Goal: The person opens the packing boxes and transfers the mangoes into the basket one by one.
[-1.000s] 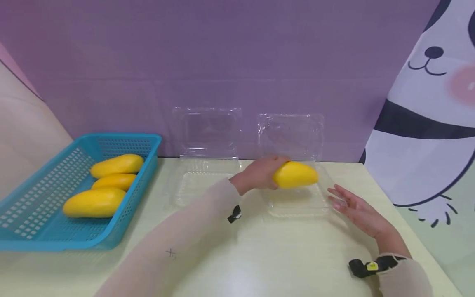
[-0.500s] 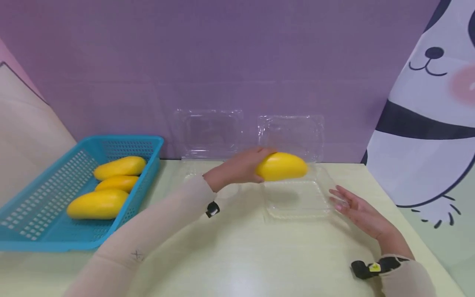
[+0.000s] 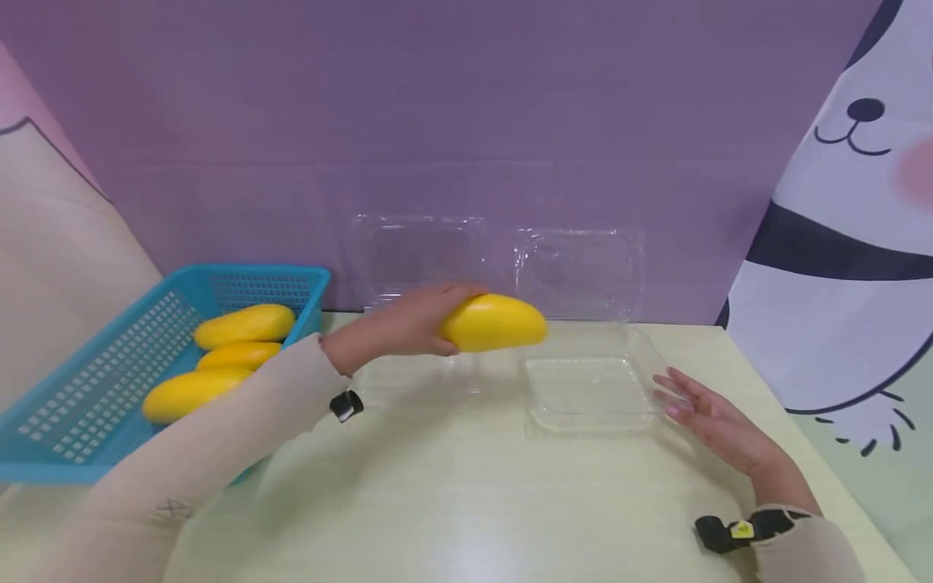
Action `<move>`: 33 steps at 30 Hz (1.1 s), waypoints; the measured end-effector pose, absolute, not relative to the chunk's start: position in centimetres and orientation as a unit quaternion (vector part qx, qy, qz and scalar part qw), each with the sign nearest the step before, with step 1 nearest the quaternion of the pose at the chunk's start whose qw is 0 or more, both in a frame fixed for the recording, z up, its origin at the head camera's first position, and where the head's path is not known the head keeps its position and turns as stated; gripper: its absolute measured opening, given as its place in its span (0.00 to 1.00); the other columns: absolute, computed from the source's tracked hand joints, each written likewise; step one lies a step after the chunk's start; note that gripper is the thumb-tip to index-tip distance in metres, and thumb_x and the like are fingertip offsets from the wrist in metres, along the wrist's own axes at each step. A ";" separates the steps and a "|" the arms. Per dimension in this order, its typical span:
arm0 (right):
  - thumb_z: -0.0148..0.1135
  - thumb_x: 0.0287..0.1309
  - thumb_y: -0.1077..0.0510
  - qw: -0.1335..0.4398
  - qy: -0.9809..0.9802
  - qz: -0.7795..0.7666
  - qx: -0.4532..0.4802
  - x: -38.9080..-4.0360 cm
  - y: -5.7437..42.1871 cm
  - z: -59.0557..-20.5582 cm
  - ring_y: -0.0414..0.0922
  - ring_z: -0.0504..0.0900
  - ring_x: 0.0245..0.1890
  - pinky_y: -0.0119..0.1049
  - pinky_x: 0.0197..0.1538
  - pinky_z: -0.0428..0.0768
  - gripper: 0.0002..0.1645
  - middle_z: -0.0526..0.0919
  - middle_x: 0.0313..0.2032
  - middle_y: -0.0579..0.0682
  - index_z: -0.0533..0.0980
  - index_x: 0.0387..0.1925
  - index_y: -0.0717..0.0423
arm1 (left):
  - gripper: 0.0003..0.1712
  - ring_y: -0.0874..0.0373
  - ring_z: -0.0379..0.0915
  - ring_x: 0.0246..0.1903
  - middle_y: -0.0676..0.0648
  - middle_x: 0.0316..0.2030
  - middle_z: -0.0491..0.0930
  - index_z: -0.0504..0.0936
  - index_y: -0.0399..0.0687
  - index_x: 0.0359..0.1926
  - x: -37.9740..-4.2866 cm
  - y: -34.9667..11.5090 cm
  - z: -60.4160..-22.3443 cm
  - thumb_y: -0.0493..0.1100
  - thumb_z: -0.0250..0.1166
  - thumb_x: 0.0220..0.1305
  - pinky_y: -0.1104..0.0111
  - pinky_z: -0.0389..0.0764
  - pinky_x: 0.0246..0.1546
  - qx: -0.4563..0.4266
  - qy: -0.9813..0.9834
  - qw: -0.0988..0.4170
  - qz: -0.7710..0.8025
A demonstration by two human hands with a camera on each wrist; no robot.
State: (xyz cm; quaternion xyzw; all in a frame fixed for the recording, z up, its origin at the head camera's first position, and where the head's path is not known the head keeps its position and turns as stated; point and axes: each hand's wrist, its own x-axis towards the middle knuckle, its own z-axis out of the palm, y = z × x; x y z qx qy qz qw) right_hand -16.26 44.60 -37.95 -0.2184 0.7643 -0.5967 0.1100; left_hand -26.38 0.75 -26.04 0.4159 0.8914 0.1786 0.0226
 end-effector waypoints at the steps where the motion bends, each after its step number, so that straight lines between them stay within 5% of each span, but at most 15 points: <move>1: 0.36 0.70 0.69 0.112 0.763 -0.598 -0.218 -16.2 44.6 -37.9 0.24 0.65 0.60 0.16 0.56 0.65 0.37 0.62 0.64 0.25 0.33 0.72 0.61 | 0.47 0.57 0.67 0.52 0.51 0.59 0.68 0.57 0.55 0.70 -26.3 0.2 -25.9 0.41 0.72 0.52 0.63 0.71 0.57 0.415 0.892 0.022 0.178; 33: 0.35 0.69 0.71 0.120 0.739 -0.623 -0.229 -16.6 44.9 -38.1 0.26 0.66 0.61 0.17 0.56 0.65 0.37 0.64 0.64 0.28 0.30 0.71 0.66 | 0.42 0.54 0.70 0.42 0.48 0.55 0.72 0.60 0.49 0.67 -26.2 -19.0 -23.3 0.42 0.71 0.54 0.57 0.74 0.45 0.367 0.903 0.017 0.223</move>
